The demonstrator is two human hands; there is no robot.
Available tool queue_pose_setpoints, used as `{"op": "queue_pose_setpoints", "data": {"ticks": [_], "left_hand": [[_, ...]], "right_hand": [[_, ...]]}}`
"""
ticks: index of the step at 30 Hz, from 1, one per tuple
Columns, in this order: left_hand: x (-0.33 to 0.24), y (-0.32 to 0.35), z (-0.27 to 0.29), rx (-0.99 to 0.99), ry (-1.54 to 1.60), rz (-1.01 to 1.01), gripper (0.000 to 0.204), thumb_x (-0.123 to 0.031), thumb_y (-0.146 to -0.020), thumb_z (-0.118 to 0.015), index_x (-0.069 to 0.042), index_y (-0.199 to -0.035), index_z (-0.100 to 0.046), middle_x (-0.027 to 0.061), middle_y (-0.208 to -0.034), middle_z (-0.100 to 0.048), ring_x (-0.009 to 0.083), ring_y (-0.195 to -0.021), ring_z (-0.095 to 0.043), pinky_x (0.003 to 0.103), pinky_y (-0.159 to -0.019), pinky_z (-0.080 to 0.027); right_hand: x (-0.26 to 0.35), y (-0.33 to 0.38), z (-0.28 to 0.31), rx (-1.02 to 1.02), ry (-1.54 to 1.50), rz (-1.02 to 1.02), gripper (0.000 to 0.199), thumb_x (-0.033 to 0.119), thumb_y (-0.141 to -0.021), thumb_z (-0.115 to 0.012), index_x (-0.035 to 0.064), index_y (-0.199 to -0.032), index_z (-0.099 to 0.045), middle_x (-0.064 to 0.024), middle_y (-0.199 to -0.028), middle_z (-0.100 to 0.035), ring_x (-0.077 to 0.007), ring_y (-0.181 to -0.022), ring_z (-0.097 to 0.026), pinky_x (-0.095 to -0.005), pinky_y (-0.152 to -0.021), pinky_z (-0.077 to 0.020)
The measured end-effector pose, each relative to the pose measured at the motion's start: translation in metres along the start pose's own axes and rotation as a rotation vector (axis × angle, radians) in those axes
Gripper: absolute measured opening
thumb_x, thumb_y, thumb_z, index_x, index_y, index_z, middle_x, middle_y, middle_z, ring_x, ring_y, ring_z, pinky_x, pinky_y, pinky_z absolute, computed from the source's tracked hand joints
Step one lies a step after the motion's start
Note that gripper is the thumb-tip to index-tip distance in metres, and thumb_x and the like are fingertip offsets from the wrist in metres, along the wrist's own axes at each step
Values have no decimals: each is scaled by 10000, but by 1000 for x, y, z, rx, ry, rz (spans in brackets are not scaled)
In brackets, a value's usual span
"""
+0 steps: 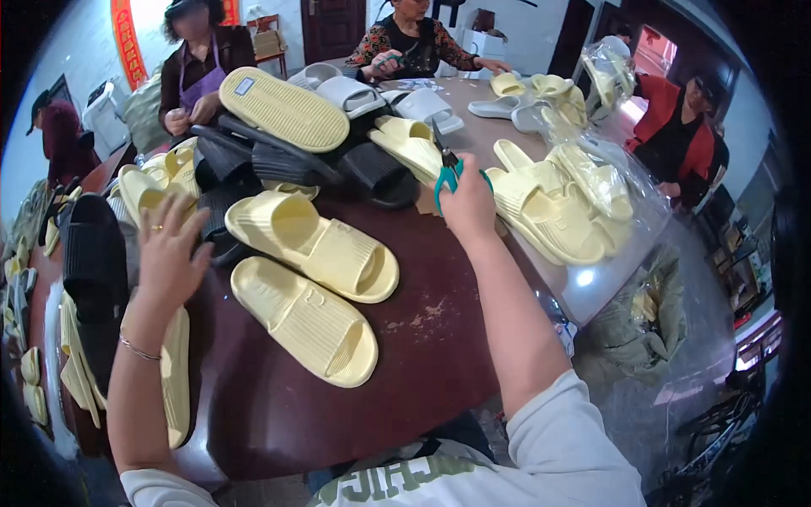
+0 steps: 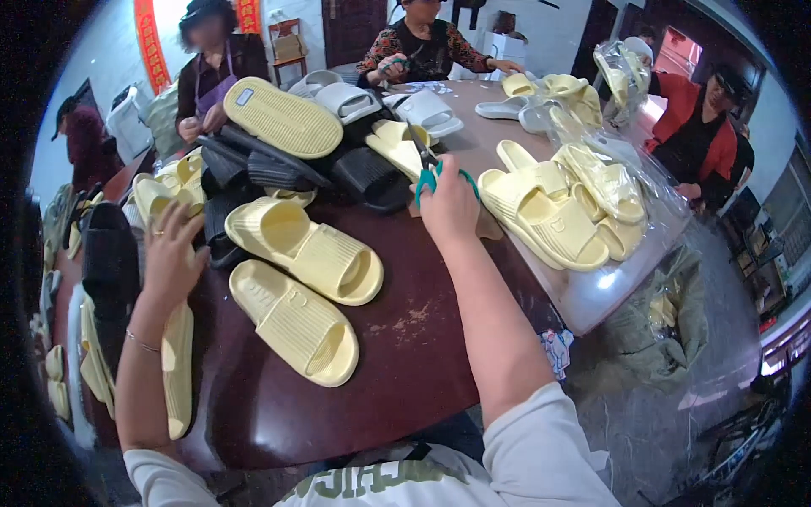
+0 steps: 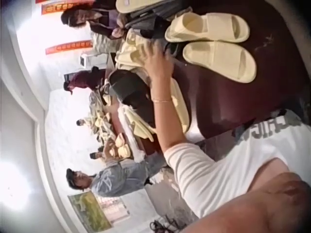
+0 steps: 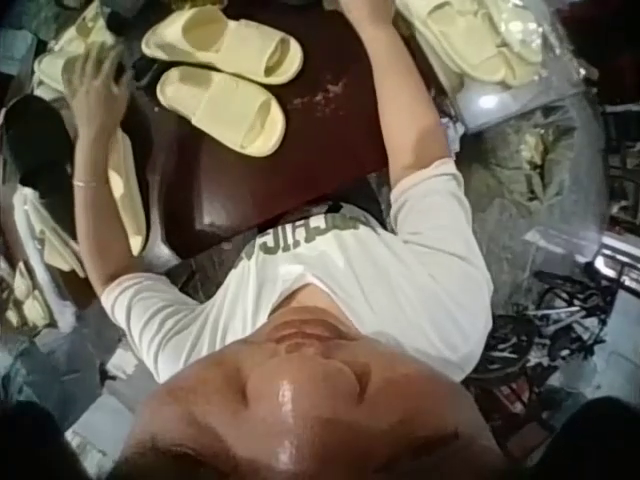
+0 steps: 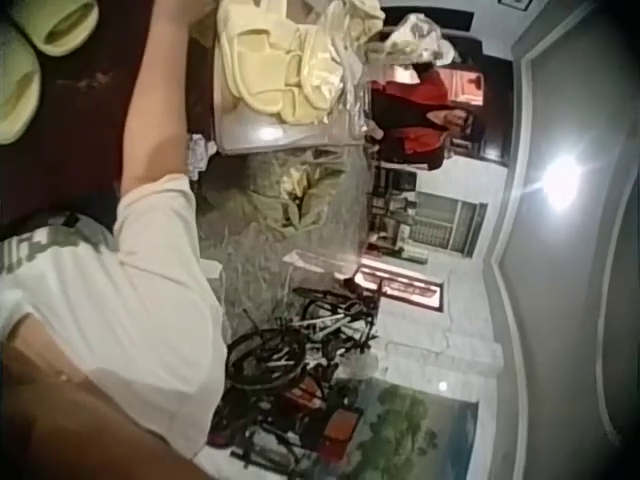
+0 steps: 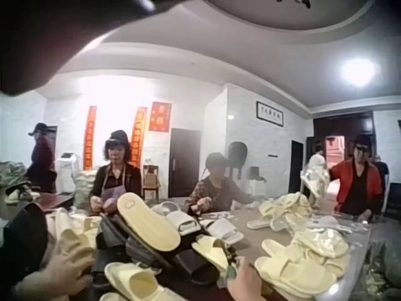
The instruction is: Trim excess material from foam slippers using a pair of scissors.
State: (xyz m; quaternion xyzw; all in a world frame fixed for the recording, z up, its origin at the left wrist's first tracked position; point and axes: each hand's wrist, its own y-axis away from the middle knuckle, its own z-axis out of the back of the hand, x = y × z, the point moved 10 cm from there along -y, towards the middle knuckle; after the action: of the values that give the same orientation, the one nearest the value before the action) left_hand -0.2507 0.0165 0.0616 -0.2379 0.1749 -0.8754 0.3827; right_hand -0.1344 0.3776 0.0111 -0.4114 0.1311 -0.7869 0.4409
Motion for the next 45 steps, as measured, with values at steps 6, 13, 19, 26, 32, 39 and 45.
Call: {"op": "queue_pose_setpoints", "data": {"ticks": [6, 13, 19, 26, 32, 39, 45], "left_hand": [[-119, -23, -10, 127, 189, -351, 502, -129, -662, -624, -150, -1155, -529, 90, -1289, -410, 328, -1272, -274, 544, -1024, -182], [-129, -19, -72, 251, 208, -411, 275, -104, -699, -574, -154, -969, -593, 92, -1005, -546, 290, -1221, -354, 557, -1004, -225], [-107, 16, -60, 214, 45, -422, 131, -114, -723, -542, -124, -848, -579, 53, -850, -537, 231, -1021, -494, 524, -1000, -260], [-71, 64, -41, 146, -6, -426, 109, -103, -735, -512, -114, -829, -567, 48, -829, -531, 211, -911, -529, 487, -1010, -276], [-42, 81, -36, 175, 44, -391, 182, -71, -725, -508, -104, -889, -580, 53, -855, -533, 211, -940, -526, 447, -1016, -287], [-38, 95, 21, 78, 327, -294, 331, -108, -712, -611, -84, -1041, -581, 98, -1011, -561, 258, -1020, -502, 391, -947, -352], [-41, 148, 49, 249, 374, 57, 452, -186, -679, -708, -83, -1092, -558, 128, -1030, -559, 288, -1005, -510, 384, -869, -390]], "right_hand": [[-35, -29, -52, 227, 174, -6, 464, 173, -716, -641, 78, -1096, -393, -205, -867, -602, -375, -827, -586, -461, -689, -458], [-32, -43, -56, 358, 71, 123, 453, 164, -707, -590, 151, -1141, -461, -172, -967, -592, -361, -925, -561, -424, -757, -451], [10, -3, -52, 601, -27, 128, 528, 169, -642, -691, 108, -1120, -477, -147, -929, -596, -309, -866, -575, -375, -747, -444], [58, 58, -35, 620, -102, 230, 541, 163, -620, -729, 78, -1092, -479, -137, -912, -597, -276, -825, -584, -356, -743, -444], [73, 104, -7, 692, -158, 127, 508, 154, -640, -716, 82, -1085, -481, -144, -896, -595, -297, -821, -583, -360, -727, -447], [75, 148, 61, 454, 140, 296, 474, 93, -645, -676, 97, -1080, -490, -171, -885, -590, -349, -822, -564, -386, -692, -450], [81, 168, 97, 301, 126, 423, 462, 23, -665, -673, 46, -1082, -477, -147, -874, -607, -289, -758, -594, -364, -682, -470]]}}
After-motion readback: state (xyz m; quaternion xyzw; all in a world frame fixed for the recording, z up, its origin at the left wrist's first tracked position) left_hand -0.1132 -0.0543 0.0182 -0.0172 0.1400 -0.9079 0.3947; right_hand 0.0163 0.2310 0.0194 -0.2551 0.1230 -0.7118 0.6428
